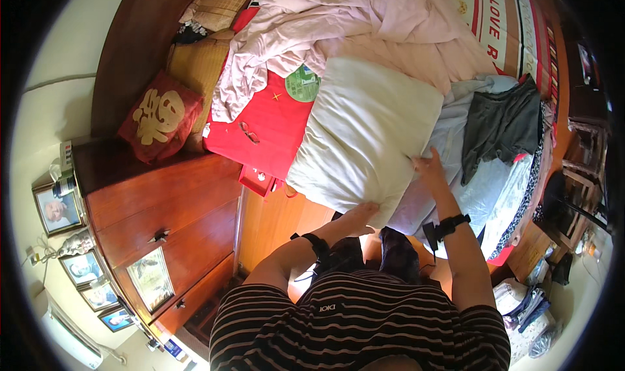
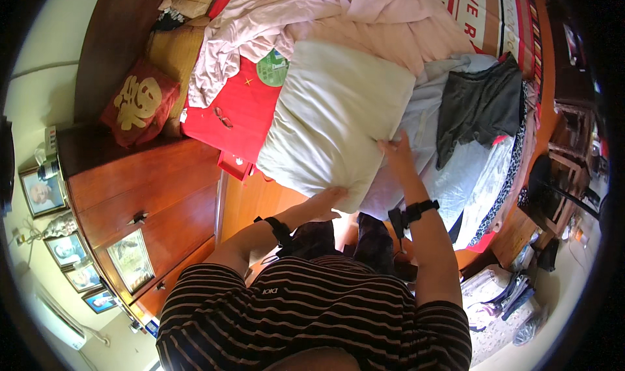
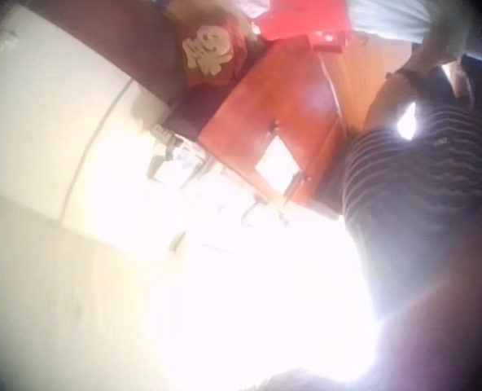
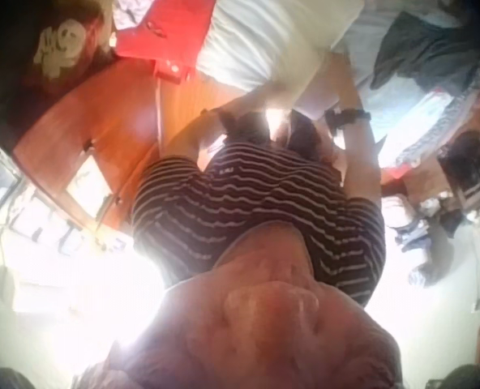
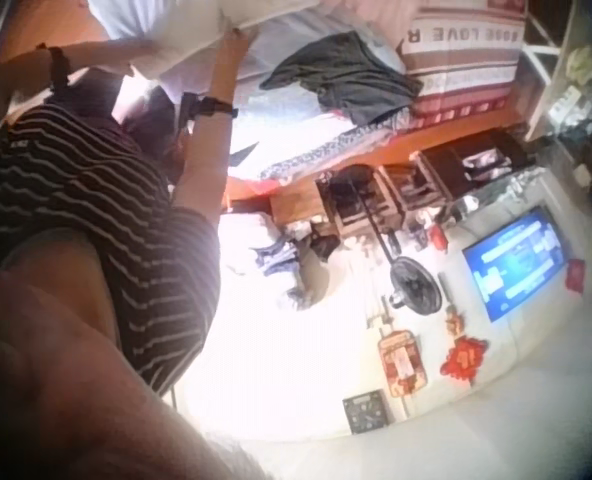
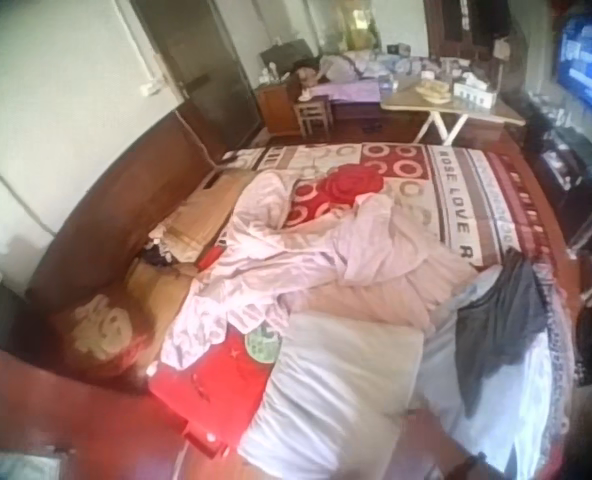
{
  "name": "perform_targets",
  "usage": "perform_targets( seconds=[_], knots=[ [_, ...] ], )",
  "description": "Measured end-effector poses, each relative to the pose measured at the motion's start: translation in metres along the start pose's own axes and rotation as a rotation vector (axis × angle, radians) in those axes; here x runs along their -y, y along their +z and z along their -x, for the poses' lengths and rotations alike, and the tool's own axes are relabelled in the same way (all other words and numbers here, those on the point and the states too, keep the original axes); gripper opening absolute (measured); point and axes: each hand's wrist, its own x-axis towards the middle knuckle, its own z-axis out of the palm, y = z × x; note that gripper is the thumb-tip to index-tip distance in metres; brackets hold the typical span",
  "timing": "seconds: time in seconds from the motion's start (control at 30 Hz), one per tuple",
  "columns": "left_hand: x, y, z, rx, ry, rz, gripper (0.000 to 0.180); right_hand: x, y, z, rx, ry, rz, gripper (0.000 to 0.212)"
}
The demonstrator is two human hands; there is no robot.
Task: Fold various pieces of clothing and a pillowcase on a bed.
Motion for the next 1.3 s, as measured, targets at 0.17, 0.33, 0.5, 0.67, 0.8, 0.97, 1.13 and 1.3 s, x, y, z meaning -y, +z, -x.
perform_targets(
  seconds=[0.17, 0.33, 0.5, 0.67, 0.8, 0.97, 1.13, 1.3],
  knots=[
    [0.062, 0.016, 0.023, -0.208, -0.487, 0.811, 0.026, 0.017, -0.022, -0.088, -0.211, -0.311, -0.206, 0.076],
    [0.159, -0.045, 0.094, -0.844, -0.922, 1.376, 0.041, 0.128, -0.013, -0.08, -0.469, -0.814, 0.773, 0.062],
    [0.155, -0.082, 0.054, -0.819, -1.26, 1.287, 0.046, 0.18, 0.04, -0.126, -0.286, -0.978, 0.922, 0.056],
    [0.181, -0.063, 0.075, -0.731, -1.03, 0.915, 0.05, 0.217, 0.132, -0.172, -0.129, -0.943, 1.012, 0.053],
    [0.162, -0.089, 0.074, -0.45, -0.893, 0.632, 0.049, 0.215, 0.163, -0.202, -0.187, -0.748, 1.195, 0.048],
    [0.137, -0.087, 0.121, -0.701, -0.917, 0.984, 0.043, 0.219, 0.152, -0.236, -0.232, -0.764, 1.258, 0.035],
    [0.201, -0.037, 0.126, -0.614, -1.006, 0.969, 0.049, 0.216, 0.169, -0.239, -0.209, -0.956, 1.135, 0.028],
    [0.239, -0.042, 0.145, -0.39, -0.95, 0.824, 0.041, 0.229, 0.123, -0.181, -0.359, -1.111, 0.908, 0.044]
  ],
)
